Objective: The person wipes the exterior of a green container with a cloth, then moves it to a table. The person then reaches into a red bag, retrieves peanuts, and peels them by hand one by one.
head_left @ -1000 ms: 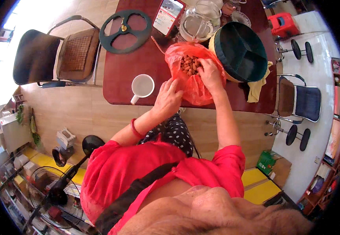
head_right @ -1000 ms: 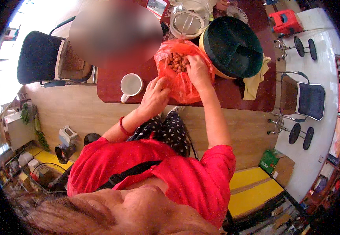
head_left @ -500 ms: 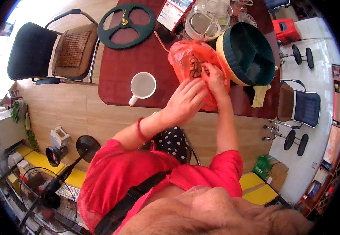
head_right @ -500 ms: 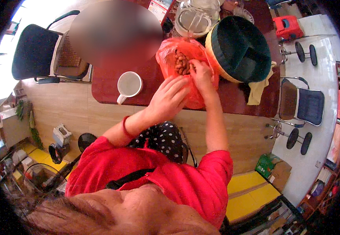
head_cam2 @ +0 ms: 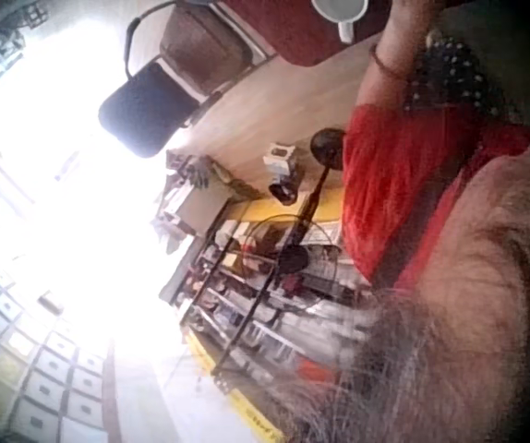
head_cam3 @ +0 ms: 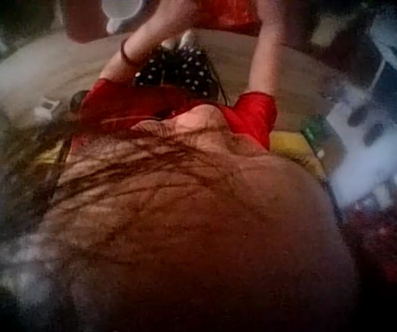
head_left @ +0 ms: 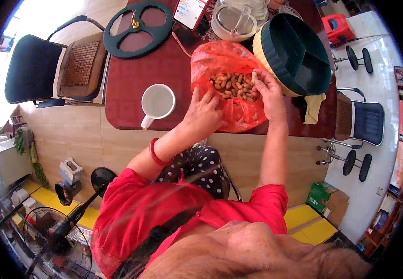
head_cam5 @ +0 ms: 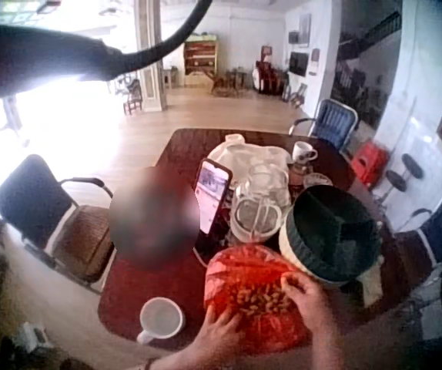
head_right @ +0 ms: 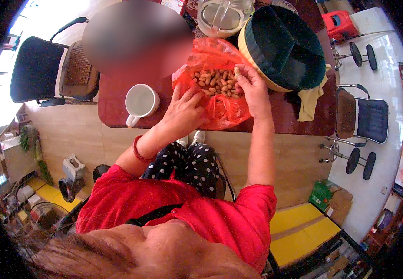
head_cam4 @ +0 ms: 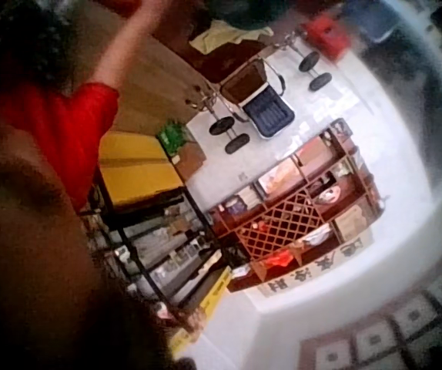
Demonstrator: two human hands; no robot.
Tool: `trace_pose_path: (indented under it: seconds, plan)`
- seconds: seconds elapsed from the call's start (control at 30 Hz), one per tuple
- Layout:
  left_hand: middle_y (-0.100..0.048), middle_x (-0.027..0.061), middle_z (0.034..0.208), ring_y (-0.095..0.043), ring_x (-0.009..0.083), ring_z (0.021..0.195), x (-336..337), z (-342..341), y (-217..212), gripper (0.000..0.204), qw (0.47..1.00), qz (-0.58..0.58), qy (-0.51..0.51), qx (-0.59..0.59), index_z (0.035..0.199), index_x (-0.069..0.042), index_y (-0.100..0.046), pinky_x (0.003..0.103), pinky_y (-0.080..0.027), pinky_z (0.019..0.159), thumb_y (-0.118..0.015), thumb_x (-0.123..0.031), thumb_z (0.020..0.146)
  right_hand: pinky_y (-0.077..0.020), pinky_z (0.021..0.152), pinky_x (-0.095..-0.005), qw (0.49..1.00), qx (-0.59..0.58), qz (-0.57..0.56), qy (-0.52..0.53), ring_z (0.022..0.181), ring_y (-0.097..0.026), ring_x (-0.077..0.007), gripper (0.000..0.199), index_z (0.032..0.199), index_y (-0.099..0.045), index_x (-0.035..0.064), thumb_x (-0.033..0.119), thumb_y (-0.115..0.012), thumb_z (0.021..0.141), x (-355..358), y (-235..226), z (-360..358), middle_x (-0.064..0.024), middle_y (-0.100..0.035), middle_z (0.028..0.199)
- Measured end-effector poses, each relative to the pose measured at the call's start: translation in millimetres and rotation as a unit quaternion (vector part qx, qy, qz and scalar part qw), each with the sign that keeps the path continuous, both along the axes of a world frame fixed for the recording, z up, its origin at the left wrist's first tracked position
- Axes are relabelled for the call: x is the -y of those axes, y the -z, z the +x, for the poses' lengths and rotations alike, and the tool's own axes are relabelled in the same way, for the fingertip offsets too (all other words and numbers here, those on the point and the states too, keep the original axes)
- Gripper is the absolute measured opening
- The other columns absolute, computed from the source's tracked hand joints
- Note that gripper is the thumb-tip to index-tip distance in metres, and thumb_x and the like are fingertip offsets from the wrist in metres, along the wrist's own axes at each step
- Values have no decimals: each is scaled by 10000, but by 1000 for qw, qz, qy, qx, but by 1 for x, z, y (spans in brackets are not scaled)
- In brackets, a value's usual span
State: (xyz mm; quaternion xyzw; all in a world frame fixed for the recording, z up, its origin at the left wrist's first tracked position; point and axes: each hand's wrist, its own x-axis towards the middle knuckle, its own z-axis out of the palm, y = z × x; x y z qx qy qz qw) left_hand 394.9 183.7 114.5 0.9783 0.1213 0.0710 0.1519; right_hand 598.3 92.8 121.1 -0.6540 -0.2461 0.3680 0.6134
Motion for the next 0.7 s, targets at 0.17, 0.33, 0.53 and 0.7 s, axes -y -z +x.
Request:
trace_pose_path:
  seconds: [0.17, 0.33, 0.53, 0.7]
  plan:
    - [-576, 68, 1086, -447, 258, 1165, 11, -15, 6, 250, 997, -11, -12, 75, 879, -89, -654, 540, -243, 1020, -660, -294, 737, -433, 656, -190, 999, -14, 30, -14, 731, -509, -59, 216, 1093, -563, 56, 114, -569, 886, 13, -2, -10, 12, -567, 910]
    - [-615, 78, 1006, -531, 280, 1078, 28, -38, 10, 193, 965, -69, -15, 252, 896, -69, -654, 496, -326, 987, -692, -161, 730, -447, 712, -203, 991, 15, 131, 27, 773, -539, -74, 225, 1077, -550, 43, 81, -591, 859, 21, 2, -31, -19, -583, 911]
    - [-652, 83, 936, -627, 191, 877, 60, -95, 37, 189, 841, -447, -49, 301, 992, -15, -621, 350, -487, 823, -642, -100, 825, -473, 726, -231, 974, 68, 216, 24, 824, -578, -108, 241, 1065, -513, 39, 21, -583, 835, 46, 12, -114, -75, -625, 945]
    - [-640, 106, 916, -626, 182, 820, 85, -140, 56, 267, 611, -722, -86, 313, 1077, 10, -531, 313, -517, 760, -538, -205, 919, -476, 748, -240, 971, 16, 230, -60, 863, -588, -116, 236, 1040, -515, 41, -2, -602, 825, 79, 36, -201, -80, -631, 971]
